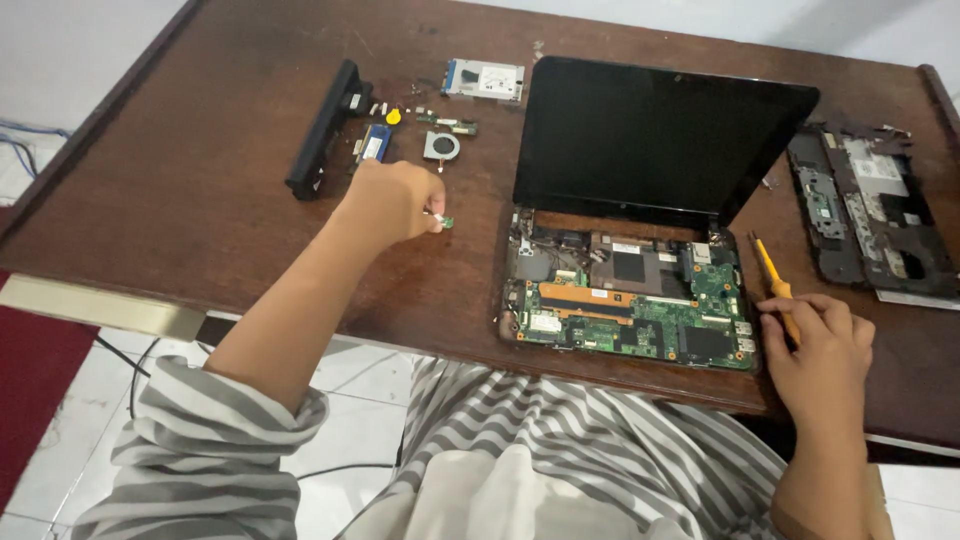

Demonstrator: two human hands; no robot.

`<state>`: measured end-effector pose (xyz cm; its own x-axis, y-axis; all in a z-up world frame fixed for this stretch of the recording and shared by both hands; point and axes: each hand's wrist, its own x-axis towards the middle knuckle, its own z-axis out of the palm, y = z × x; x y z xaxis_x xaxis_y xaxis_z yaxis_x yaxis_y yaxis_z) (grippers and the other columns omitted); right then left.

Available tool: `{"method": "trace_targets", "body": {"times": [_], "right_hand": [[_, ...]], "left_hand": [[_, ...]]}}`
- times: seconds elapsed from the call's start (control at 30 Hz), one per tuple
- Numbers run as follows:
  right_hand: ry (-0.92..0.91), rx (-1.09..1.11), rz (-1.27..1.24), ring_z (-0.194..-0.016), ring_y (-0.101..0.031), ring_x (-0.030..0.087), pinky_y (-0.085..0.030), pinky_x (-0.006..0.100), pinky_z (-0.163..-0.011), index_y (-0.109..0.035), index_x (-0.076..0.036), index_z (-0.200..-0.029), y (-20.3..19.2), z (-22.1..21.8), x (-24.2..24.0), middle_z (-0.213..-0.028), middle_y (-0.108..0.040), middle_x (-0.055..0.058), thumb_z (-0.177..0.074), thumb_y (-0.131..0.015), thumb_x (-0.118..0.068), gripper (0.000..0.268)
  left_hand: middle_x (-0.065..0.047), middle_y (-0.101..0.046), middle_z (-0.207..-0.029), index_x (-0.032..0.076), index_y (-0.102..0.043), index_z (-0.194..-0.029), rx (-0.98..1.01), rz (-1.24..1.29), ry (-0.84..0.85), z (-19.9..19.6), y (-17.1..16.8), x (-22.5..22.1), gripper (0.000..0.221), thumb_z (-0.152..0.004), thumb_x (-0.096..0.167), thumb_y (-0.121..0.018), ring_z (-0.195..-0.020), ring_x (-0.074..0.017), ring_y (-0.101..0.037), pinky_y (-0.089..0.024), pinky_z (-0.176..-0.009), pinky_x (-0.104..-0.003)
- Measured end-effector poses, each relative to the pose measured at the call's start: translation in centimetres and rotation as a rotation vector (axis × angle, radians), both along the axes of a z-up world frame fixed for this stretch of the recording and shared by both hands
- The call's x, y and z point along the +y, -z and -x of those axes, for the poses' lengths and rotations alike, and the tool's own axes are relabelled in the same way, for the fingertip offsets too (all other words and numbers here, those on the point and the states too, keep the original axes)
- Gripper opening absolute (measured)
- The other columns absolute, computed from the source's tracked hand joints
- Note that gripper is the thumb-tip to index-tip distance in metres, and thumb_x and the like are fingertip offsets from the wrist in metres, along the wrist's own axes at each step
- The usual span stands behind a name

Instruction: Repairing a laptop by connecting internal components and ribbon cables to the motherboard

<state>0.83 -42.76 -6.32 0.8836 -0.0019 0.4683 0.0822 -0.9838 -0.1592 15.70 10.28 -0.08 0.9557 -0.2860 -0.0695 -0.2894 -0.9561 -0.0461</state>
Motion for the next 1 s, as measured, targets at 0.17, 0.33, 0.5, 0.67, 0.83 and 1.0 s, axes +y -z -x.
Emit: {"method": "trace_targets", "body": {"times": [0.17, 0.33, 0.5, 0.67, 0.83, 1.0], "right_hand": [[0.037, 0.043, -0.039, -0.121, -0.048, 0.044, -0.042, 0.055, -0.098, -0.075, -0.027, -0.123, 0.1, -0.1, 0.0, -0.133, -0.060, 0.010, -0.104, -0.069, -0.022, 0.021], [0.024, 0.047, -0.047, -0.119, -0.048, 0.042, -0.040, 0.053, -0.102, -0.075, -0.026, -0.122, -0.4, 0.2, 0.4, -0.131, -0.060, 0.010, -0.104, -0.069, -0.020, 0.020], [-0.003, -0.006, 0.000, -0.117, -0.049, 0.042, -0.045, 0.051, -0.097, -0.076, -0.024, -0.124, 0.2, 0.1, -0.1, -0.131, -0.061, 0.011, -0.104, -0.072, -0.017, 0.022], [0.011, 0.025, -0.039, -0.119, -0.049, 0.043, -0.043, 0.054, -0.098, -0.076, -0.024, -0.122, -0.4, 0.1, 0.3, -0.131, -0.060, 0.010, -0.105, -0.070, -0.018, 0.019], [0.012, 0.038, -0.060, -0.117, -0.048, 0.045, -0.042, 0.056, -0.098, -0.074, -0.024, -0.123, -0.8, 0.0, 0.6, -0.131, -0.059, 0.014, -0.104, -0.070, -0.018, 0.020], [0.008, -0.389, -0.278, -0.131, -0.046, 0.044, -0.031, 0.052, -0.115, -0.073, -0.005, -0.122, -2.2, 1.2, 2.0, -0.139, -0.050, 0.023, -0.102, -0.073, 0.005, 0.022]], "left_hand": [[0.009, -0.076, -0.097, 0.030, -0.074, -0.085, 0.177, 0.110, -0.096, 1.0, -3.6, -1.6, 0.011, -0.087, 0.027, -0.064, -0.092, -0.0217, -0.071, -0.054, -0.079, -0.041], [0.006, -0.073, -0.118, 0.025, -0.066, -0.111, 0.418, 0.110, -0.274, 1.5, -6.4, -3.1, 0.021, -0.102, 0.015, -0.050, -0.101, -0.0155, -0.067, -0.055, -0.087, -0.038], [0.010, -0.074, -0.119, 0.033, -0.070, -0.125, 0.200, 0.132, -0.135, -0.8, -2.9, -1.8, 0.035, -0.099, 0.024, -0.049, -0.118, -0.0200, -0.063, -0.052, -0.091, -0.046], [0.003, -0.065, -0.136, 0.029, -0.069, -0.130, 0.128, 0.184, -0.105, 1.7, -1.3, 0.9, 0.045, -0.086, 0.038, -0.073, -0.124, -0.0241, -0.061, -0.049, -0.100, -0.045], [0.001, -0.078, -0.108, 0.020, -0.078, -0.106, 0.079, 0.335, -0.191, 6.3, -2.2, 0.4, 0.025, -0.082, 0.023, -0.075, -0.107, -0.0253, -0.070, -0.053, -0.093, -0.043], [0.001, -0.075, -0.102, 0.021, -0.071, -0.113, 0.147, 0.686, -0.211, 10.3, -3.1, -2.0, 0.035, -0.078, 0.022, -0.068, -0.087, -0.0167, -0.068, -0.052, -0.078, -0.033]]}}
